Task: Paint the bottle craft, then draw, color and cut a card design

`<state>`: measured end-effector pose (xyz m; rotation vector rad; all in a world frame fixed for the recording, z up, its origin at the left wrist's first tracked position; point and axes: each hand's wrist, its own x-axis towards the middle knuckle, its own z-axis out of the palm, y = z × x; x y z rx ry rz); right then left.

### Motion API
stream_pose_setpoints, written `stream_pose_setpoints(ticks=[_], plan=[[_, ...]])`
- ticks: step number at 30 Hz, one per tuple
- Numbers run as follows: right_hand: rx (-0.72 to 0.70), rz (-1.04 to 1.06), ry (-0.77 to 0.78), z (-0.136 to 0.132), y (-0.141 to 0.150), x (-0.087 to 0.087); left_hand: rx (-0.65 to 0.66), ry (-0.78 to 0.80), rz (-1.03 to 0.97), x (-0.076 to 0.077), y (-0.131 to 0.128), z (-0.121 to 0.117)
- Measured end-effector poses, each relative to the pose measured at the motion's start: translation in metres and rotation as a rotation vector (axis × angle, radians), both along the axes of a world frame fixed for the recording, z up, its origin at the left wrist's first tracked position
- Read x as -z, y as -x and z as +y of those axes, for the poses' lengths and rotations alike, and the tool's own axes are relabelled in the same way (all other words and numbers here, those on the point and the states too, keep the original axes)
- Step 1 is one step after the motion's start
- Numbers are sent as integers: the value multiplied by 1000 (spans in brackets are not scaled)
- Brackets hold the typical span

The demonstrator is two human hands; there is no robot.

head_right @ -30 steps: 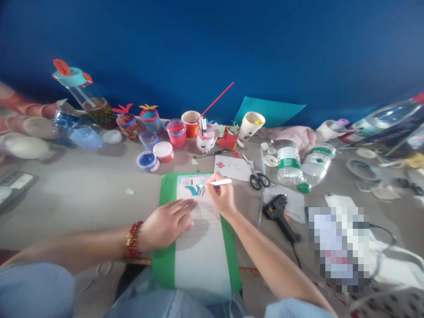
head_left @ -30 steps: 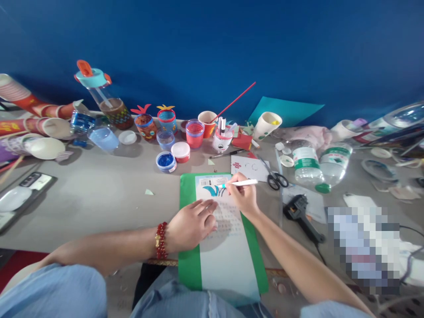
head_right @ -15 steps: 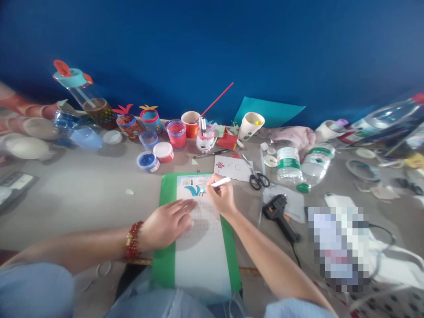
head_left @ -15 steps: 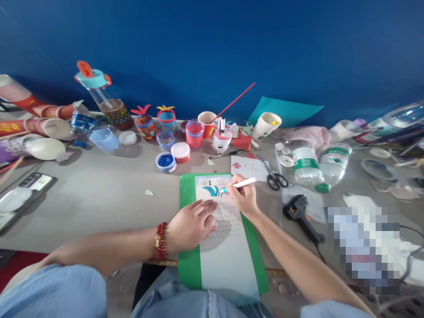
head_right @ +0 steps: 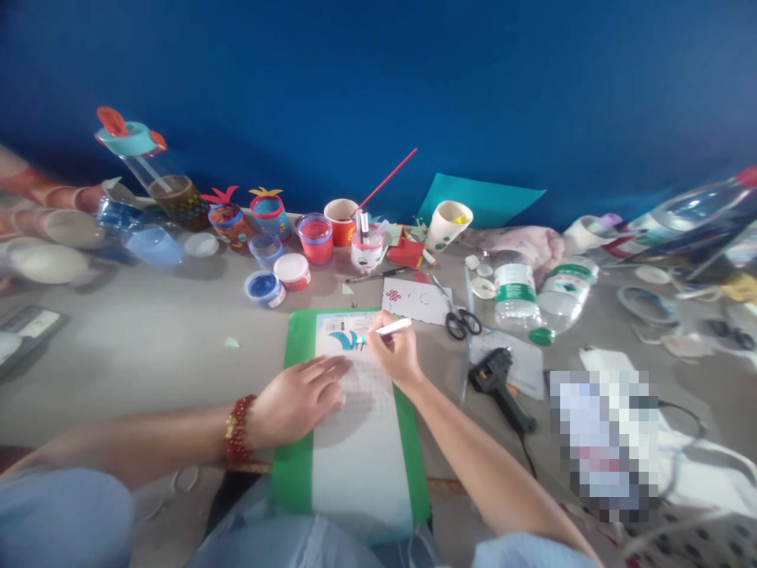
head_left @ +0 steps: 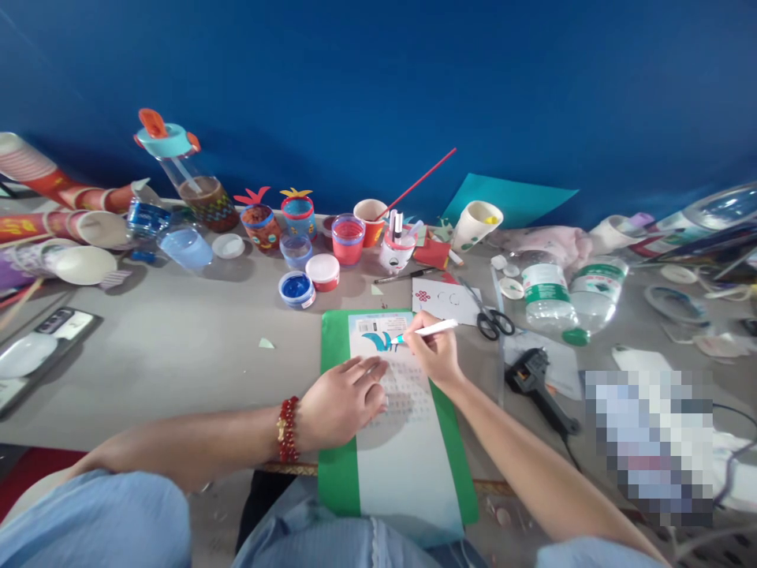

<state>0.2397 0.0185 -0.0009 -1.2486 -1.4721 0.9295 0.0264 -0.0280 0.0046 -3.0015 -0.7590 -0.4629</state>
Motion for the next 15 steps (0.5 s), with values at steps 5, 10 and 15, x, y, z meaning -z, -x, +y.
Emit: stream_pose_setpoints(ticks=[5, 10, 15], plan=[[-30, 17, 1, 0, 1, -2, 1, -12, 1, 1, -1, 0], [-43, 1, -6, -1, 1, -2, 0, -9, 10, 1, 0, 0], [-33, 14, 0, -1, 1, -1, 2, -13, 9, -1, -1, 0]])
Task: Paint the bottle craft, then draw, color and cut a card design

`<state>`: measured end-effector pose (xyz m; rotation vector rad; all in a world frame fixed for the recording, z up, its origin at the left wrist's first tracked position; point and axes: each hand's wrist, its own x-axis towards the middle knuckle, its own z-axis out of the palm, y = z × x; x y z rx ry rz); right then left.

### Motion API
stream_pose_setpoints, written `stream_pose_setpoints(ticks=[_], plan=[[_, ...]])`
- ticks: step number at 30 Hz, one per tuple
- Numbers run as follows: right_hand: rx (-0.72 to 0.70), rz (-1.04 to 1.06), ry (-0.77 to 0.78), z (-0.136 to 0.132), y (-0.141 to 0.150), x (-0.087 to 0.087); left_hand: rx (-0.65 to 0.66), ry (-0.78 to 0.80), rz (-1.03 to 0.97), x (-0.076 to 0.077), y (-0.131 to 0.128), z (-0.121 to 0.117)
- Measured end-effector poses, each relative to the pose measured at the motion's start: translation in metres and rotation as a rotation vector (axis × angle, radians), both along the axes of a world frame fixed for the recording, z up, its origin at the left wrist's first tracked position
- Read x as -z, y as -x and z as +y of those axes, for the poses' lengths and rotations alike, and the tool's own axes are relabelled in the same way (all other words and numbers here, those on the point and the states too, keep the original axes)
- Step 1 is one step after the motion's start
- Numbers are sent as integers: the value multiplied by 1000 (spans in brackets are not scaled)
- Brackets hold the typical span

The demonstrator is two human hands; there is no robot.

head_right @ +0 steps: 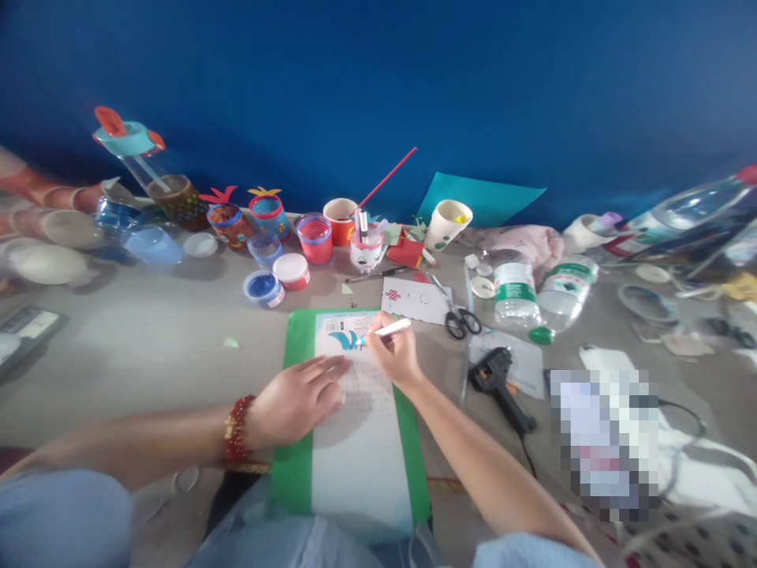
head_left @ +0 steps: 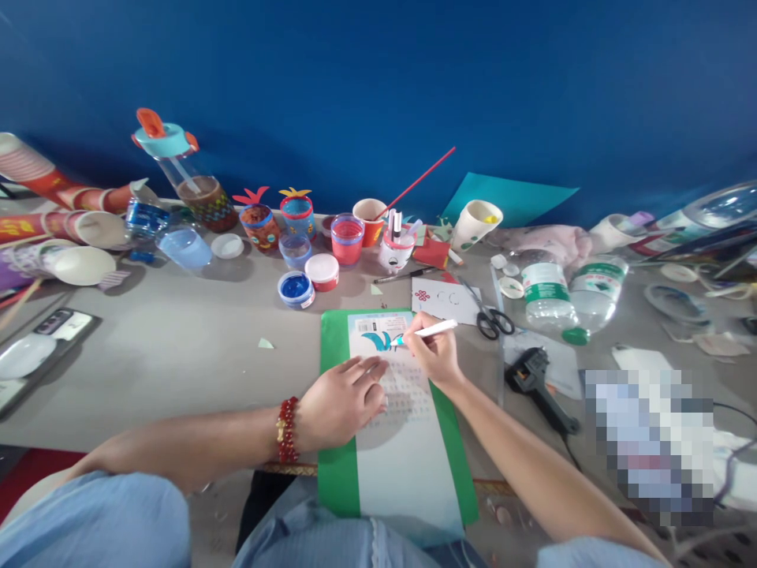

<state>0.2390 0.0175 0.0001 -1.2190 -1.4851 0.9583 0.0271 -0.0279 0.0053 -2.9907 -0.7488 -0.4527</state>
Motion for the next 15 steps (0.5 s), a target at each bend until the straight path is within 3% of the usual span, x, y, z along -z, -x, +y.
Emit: stream_pose_setpoints(ticks=[15], plan=[[13, -6, 6, -1, 0, -3, 1, -4, 3, -1, 1, 0]])
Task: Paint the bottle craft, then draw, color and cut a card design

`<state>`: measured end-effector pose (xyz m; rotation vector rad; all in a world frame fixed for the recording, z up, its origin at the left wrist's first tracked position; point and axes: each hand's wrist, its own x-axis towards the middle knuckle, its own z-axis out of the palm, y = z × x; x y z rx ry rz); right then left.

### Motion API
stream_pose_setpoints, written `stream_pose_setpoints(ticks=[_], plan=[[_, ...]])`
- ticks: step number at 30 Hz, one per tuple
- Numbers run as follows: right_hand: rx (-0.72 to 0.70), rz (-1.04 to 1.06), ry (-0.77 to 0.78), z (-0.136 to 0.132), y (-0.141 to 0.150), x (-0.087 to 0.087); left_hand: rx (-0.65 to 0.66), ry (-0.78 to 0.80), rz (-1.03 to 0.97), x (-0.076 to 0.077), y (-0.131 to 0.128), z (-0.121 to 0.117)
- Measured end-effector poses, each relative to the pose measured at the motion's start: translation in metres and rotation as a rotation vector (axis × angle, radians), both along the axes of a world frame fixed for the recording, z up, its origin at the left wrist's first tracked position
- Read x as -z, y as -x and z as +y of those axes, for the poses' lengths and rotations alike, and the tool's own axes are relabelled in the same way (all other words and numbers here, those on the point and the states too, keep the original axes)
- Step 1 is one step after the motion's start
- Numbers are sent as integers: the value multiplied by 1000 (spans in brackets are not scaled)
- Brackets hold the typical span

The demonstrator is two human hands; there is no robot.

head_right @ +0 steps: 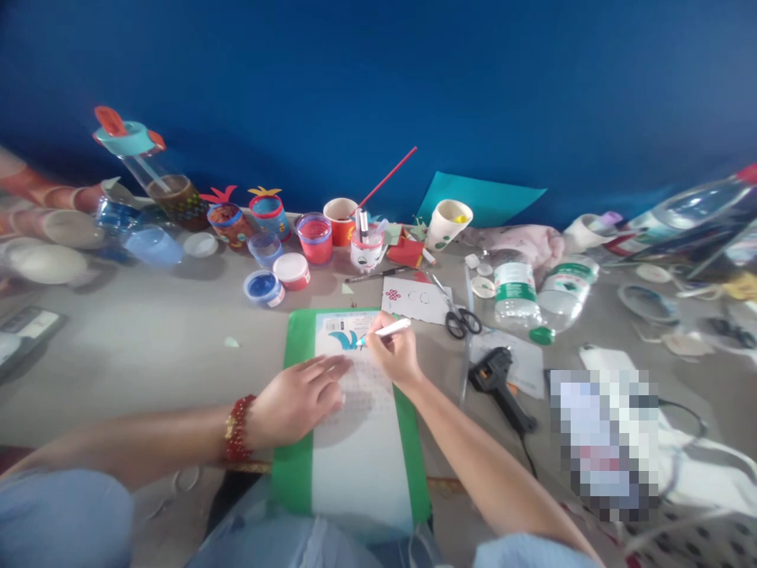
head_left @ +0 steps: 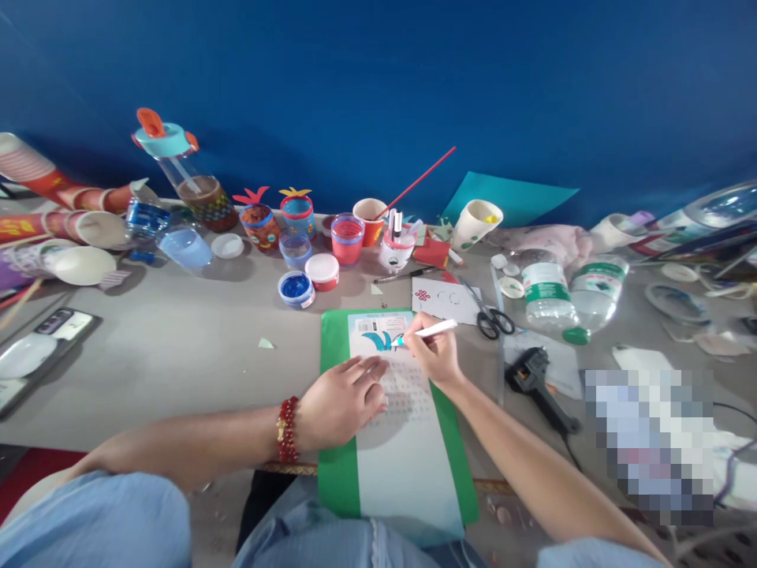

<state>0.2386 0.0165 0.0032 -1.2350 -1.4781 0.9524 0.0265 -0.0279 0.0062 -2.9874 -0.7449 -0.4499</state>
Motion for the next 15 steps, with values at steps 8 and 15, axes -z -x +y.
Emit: stream_pose_setpoints(ticks=[8, 15], plan=[[0, 7, 7, 0, 1, -2, 1, 21, -4, 2, 0, 0], [-13, 9, 10, 0, 1, -2, -3, 4, 5, 1, 0, 0]])
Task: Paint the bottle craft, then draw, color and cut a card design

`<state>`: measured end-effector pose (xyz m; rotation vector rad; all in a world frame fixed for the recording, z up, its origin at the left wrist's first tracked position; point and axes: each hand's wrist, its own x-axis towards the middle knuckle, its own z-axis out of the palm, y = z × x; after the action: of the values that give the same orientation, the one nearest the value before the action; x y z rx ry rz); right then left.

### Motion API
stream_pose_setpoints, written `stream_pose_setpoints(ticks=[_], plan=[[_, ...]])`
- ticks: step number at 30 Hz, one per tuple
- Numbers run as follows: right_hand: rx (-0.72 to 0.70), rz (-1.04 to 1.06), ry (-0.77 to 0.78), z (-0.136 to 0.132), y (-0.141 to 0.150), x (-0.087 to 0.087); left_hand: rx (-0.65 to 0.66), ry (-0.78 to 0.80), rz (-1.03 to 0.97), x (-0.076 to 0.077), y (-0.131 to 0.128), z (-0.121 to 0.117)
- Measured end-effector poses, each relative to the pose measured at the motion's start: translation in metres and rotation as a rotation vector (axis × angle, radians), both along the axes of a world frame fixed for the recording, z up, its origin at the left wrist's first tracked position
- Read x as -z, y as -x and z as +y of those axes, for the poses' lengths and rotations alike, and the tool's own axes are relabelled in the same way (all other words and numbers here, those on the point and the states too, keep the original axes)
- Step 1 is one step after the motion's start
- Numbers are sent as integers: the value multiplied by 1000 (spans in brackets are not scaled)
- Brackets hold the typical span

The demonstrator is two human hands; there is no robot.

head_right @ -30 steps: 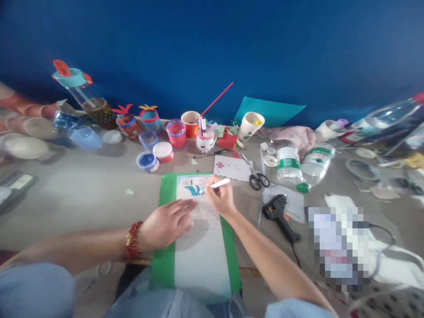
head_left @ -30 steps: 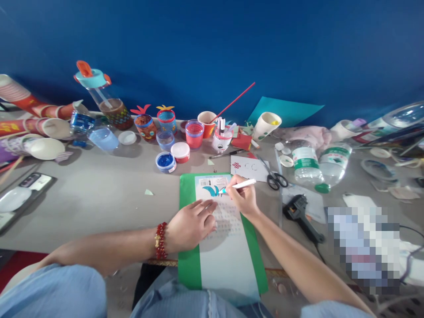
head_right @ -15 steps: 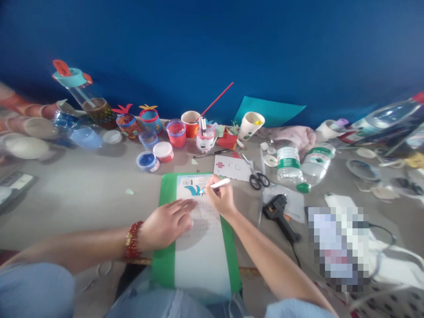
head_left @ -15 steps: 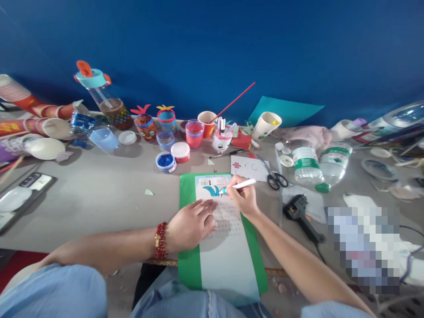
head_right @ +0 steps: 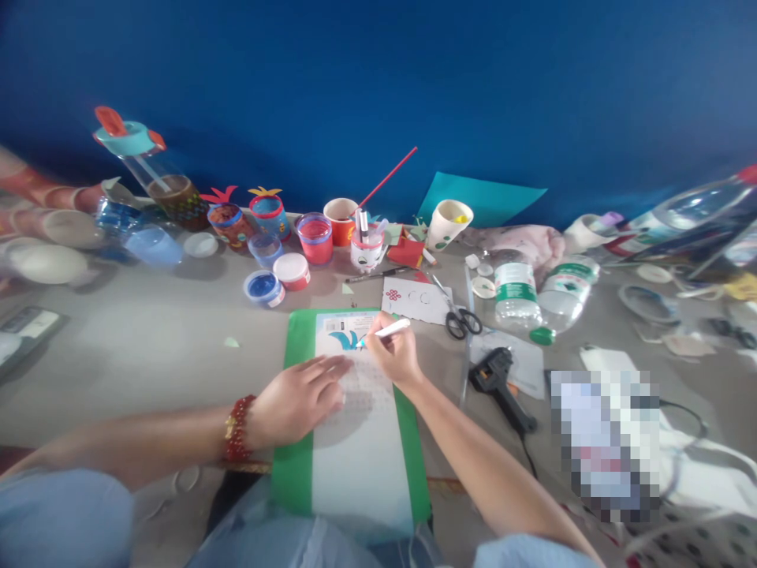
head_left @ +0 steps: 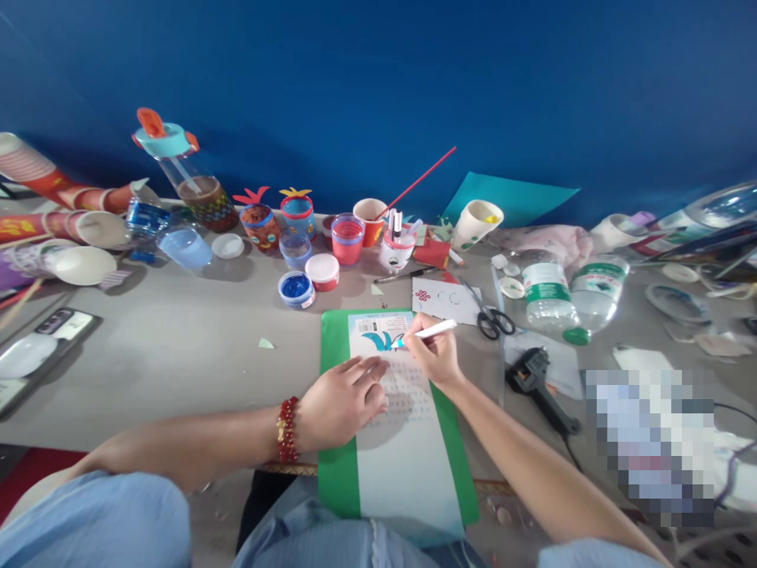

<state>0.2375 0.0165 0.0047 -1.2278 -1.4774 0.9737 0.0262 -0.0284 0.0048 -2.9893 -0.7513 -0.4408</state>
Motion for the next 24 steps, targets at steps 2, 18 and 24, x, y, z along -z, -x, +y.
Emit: stream_pose_setpoints(ticks=[2, 18, 24], plan=[[-18, -5, 2, 0, 0, 1, 1, 1, -4, 0, 0, 0], [-4, 20, -17, 1, -2, 4, 0, -13, -14, 0, 0, 0], [89, -46, -11, 4, 0, 7, 2, 7, 12, -1, 0, 1]])
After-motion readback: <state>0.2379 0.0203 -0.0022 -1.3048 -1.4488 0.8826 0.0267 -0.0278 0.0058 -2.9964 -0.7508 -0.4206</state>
